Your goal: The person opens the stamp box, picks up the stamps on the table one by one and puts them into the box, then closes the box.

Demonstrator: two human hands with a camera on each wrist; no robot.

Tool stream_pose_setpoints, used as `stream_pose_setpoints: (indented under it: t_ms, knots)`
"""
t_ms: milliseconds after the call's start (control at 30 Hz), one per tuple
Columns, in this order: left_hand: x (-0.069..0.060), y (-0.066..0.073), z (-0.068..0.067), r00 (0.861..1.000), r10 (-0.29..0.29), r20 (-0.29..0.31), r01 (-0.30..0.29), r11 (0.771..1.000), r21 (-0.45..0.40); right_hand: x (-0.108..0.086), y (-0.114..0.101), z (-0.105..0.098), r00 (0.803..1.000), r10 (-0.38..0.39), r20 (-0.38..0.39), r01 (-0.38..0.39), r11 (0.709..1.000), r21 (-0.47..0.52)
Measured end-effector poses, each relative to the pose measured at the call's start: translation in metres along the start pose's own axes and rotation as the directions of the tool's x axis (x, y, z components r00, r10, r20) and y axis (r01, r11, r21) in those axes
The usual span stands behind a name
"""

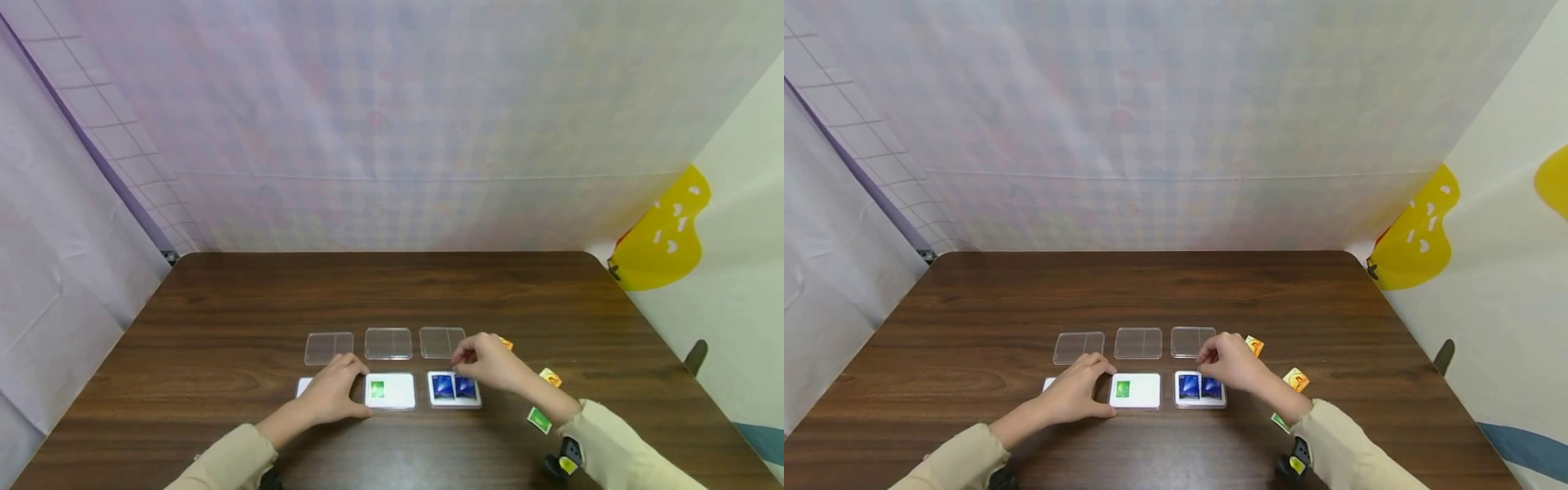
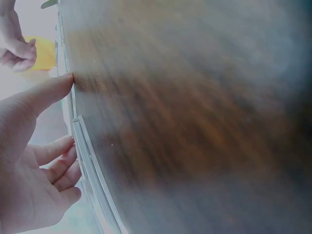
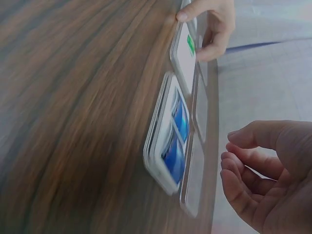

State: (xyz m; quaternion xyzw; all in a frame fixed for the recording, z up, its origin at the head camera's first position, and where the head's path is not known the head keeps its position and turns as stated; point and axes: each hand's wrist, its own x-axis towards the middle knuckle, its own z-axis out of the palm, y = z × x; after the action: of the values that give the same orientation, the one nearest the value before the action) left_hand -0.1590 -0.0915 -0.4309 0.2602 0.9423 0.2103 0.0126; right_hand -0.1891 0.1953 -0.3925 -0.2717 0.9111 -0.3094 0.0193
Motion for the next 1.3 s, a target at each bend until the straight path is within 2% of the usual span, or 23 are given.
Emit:
stream_pose_setpoints:
  t_ms: [267,600,900,1100,1300]
  knots:
    - [0.000,-0.001,-0.001,1.000,-0.004,0.007,0.004,1.000,0.002,-0.023,0.015,-0.014,0.999,0.016,-0.044,-0.019,0.998,-0.062]
    - [-0.001,-0.001,0.000,1.000,0.003,0.009,-0.003,1.000,0.002,-0.051,0.031,-0.029,0.996,0.065,-0.062,-0.069,0.996,-0.063]
    - [0.000,0.000,0.000,1.000,-0.006,0.005,0.006,1.000,0.002,-0.082,0.055,-0.036,0.999,0.032,0.006,-0.031,0.997,-0.076]
    - [-0.001,-0.001,0.001,1.000,-0.006,0.008,0.006,1.000,-0.002,-0.098,0.067,-0.033,0.996,0.075,0.037,-0.072,0.995,-0.070]
    - [-0.001,0.000,0.000,1.000,-0.004,0.005,0.004,1.000,-0.001,-0.107,0.068,-0.033,0.992,0.118,0.037,-0.116,0.991,-0.065]
